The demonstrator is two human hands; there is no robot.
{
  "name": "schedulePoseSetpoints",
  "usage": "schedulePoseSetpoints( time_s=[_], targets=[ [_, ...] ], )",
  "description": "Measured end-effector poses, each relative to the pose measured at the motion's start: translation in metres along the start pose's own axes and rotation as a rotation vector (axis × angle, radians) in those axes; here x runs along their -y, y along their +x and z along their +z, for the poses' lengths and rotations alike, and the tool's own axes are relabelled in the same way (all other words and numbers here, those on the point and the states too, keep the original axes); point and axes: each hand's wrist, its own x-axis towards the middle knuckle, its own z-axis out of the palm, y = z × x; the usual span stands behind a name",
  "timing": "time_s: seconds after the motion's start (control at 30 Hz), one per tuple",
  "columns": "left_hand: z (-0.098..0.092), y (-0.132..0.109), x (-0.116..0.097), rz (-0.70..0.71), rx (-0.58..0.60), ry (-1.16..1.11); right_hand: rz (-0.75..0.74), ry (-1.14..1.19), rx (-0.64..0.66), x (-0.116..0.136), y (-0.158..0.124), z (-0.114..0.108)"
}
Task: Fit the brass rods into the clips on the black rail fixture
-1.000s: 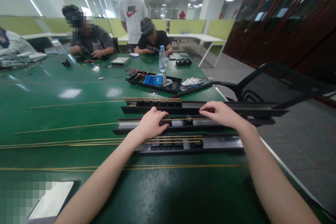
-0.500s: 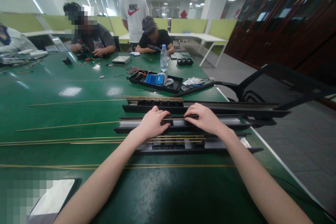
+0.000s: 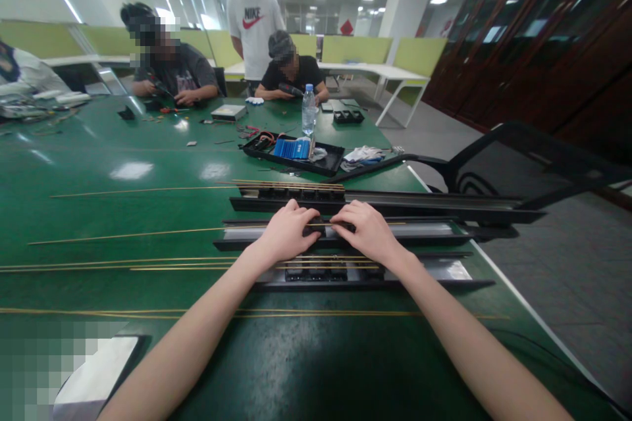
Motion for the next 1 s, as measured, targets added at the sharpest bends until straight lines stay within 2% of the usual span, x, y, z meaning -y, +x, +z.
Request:
schedulePoseSetpoints(
  time_s=[0.4, 1.0],
  targets=[
    [0.002, 0.0006, 0.0016, -0.001, 0.008, -0.008, 0.022, 0.1, -0.025, -0.0015, -0.0018, 0.0014],
    [-0.0004, 0.0, 0.0002, -0.019, 0.022, -0.017, 0.033, 0.125, -0.041, -0.0004, -0.0014, -0.0004]
  ],
)
